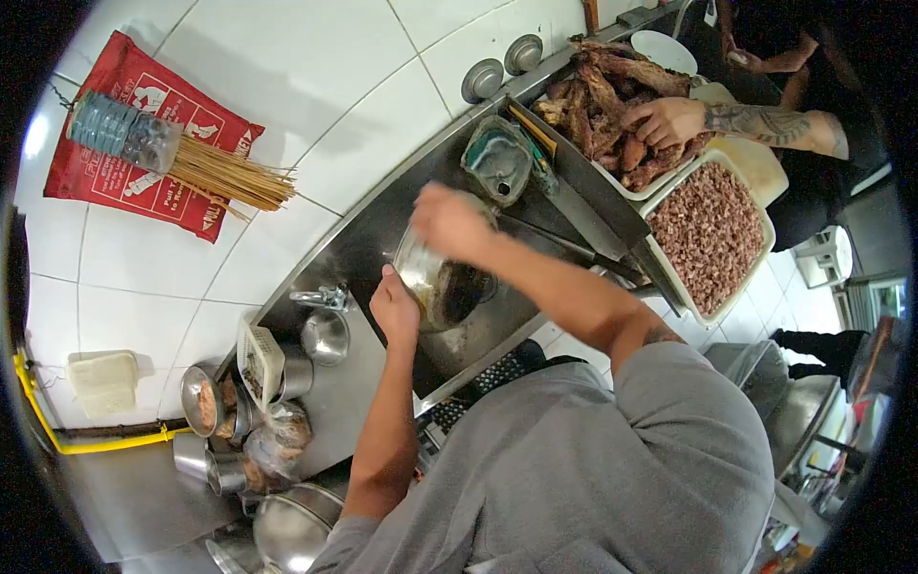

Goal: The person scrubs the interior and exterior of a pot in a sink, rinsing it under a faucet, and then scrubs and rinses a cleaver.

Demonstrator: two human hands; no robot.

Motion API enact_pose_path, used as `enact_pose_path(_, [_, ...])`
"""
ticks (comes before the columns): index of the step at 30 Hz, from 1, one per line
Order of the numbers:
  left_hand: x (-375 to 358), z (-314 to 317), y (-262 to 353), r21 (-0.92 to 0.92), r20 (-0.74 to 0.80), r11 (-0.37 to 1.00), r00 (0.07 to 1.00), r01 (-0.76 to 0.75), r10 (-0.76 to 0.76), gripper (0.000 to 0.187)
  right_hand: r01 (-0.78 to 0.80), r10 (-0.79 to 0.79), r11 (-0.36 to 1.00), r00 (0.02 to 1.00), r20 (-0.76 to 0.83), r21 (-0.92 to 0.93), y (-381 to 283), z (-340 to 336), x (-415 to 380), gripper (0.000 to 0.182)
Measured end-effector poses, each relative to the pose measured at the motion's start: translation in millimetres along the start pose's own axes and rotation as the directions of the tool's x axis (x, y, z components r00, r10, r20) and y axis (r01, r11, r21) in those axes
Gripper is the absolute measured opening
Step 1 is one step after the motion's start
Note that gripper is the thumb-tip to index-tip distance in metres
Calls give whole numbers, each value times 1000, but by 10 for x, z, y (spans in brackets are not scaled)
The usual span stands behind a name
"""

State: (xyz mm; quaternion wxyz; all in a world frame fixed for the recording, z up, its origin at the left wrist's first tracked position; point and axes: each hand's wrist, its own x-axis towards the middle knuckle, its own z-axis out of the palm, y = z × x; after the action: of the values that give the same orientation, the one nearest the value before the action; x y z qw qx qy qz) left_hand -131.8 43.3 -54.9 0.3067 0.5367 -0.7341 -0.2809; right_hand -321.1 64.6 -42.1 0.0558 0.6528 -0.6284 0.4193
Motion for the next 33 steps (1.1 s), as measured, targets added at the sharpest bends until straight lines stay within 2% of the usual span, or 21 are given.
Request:
enact_pose_path(1, [-17, 4, -12, 2, 4, 1000, 1000, 0, 0, 58, 294, -291, 954, 956, 47, -67, -240, 9, -33, 21])
enact_pose_path(2, [-22, 0, -18, -16, 14, 1000, 1000, -10, 10, 59, 185, -169, 970, 980, -109, 158, -425, -39, -44, 18])
enact_pose_path(3, [-21, -1, -8, -37, 21, 999, 1000, -20, 20, 59, 186, -170, 970, 979, -111, 155, -319, -33, -50, 18])
enact_pose_path(5, [-77, -26, 15, -55, 13, 998, 1000, 16, -15, 59, -151, 175, 970, 978, -117, 192, 139, 55, -103, 15])
enact_pose_path(6, [-102, -33, 19, -72, 5, 996, 999, 49, -49, 59, -243, 267, 946, 959, -90, 214, 231, 7, -26, 13])
enact_pose_path(7, [-96, -24, 26, -75, 3, 996, 999, 46, -46, 59, -240, 263, 948, 960, -92, 211, 197, 25, -43, 13])
enact_pose_path(9, [-74, 1, 34, -74, -30, 997, 999, 28, -30, 61, -1, 3, 1000, 998, -70, 30, -90, 54, -95, 12])
enact_pose_path(10, [-78, -8, 23, -71, -31, 997, 999, 24, -26, 61, 112, -104, 983, 992, -65, 147, -308, 27, -111, 13])
enact_pose_path(11, [-111, -23, 2, -92, -16, 995, 999, 27, -28, 61, 110, -101, 983, 993, -68, 148, -266, 25, -117, 13])
enact_pose_path(13, [-184, -23, -59, -116, -5, 993, 999, 34, -35, 61, -88, 106, 981, 990, -95, 174, 5, 24, -123, 16])
enact_pose_path(14, [-239, -23, -109, -159, -38, 987, 999, 28, -35, 60, -280, 304, 924, 951, -57, 261, 246, 61, -125, 17])
enact_pose_path(15, [-243, -24, -102, -204, -73, 979, 997, 15, -31, 59, -398, 400, 900, 916, 27, 181, 308, 16, -74, 18])
enact_pose_path(17, [-211, -40, -102, -148, -56, 989, 998, 31, -40, 58, -193, 220, 962, 967, -128, 195, 186, 140, -78, 20])
enact_pose_path(19, [-191, -79, -65, -88, -35, 995, 998, 45, -48, 57, 154, -144, 976, 987, -74, 155, -357, 15, -23, 23])
enact_pose_path(21, [-190, -133, -42, -138, 29, 990, 999, 17, -13, 55, 118, -125, 969, 992, 18, 219, -385, -30, 9, 25])
enact_pose_path(24, [-162, -222, -281, -210, 47, 977, 998, 48, -39, 53, -286, 281, 921, 958, 59, 263, 318, 35, -58, 32])
enact_pose_path(27, [16, -332, -243, -126, 17, 990, 997, -69, 71, 50, -401, 383, 891, 916, 119, 215, 467, 42, -142, 26])
enact_pose_path(29, [123, -308, -21, -88, -29, 992, 995, -93, 90, 48, -209, 209, 956, 978, 26, 205, 36, 52, -71, 21])
enact_pose_path(30, [163, -318, 155, 15, 15, 999, 999, -33, 33, 49, 28, -17, 977, 998, -56, 213, -254, 30, -56, 15])
enact_pose_path(31, [172, -314, 243, 122, 56, 992, 998, 23, -30, 50, 242, -249, 968, 958, 142, 64, -500, 31, -7, 12])
enact_pose_path(33, [175, -306, 143, 137, 83, 991, 996, -2, -10, 51, 80, -87, 978, 996, 29, 193, -623, 9, -56, 19])
